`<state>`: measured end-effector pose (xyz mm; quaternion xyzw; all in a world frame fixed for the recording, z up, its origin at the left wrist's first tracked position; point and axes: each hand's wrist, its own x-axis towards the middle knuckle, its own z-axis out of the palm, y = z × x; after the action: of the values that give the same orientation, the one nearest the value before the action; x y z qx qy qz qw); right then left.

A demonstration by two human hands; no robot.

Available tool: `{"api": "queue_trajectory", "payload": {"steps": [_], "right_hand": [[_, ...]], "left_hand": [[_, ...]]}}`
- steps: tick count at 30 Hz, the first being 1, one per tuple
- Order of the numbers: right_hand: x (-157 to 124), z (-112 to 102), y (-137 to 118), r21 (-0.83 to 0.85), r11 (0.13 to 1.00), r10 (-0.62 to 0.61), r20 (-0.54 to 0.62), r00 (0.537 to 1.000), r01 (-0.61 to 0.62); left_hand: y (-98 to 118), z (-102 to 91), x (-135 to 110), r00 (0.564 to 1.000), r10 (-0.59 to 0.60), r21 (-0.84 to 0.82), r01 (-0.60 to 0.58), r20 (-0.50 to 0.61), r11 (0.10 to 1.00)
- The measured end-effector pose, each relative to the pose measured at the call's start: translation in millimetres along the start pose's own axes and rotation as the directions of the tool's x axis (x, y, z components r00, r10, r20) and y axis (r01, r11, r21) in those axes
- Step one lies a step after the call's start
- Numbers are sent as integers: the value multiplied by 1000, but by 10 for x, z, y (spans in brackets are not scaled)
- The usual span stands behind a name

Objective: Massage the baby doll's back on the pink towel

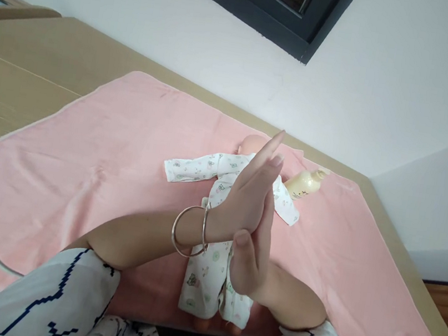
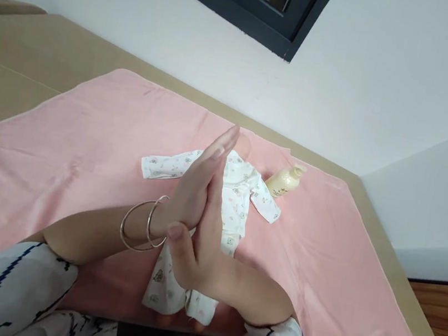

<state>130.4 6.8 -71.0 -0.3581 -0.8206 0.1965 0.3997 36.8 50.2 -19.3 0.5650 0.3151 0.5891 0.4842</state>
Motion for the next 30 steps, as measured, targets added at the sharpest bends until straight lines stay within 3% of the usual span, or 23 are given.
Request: {"api": "queue_trajectory", "payload": {"steps": [3, 14, 23, 30], "right_hand": [[37, -9, 29, 168, 986, 22, -35, 999, -16], [133, -89, 3, 128, 978, 166, -13, 986, -163], [271, -274, 16, 19, 986, 164, 22, 986, -164], [335, -351, 79, 89, 994, 62, 95, 994, -71]], "left_hand": [[2, 5, -30, 999, -25, 70, 26, -21, 997], [-94, 1, -6, 995, 21, -23, -23, -100, 999], [-313, 72, 161, 984, -28, -136, 4, -174, 991], [-382, 57, 236, 978, 34, -135, -63, -208, 989]]}}
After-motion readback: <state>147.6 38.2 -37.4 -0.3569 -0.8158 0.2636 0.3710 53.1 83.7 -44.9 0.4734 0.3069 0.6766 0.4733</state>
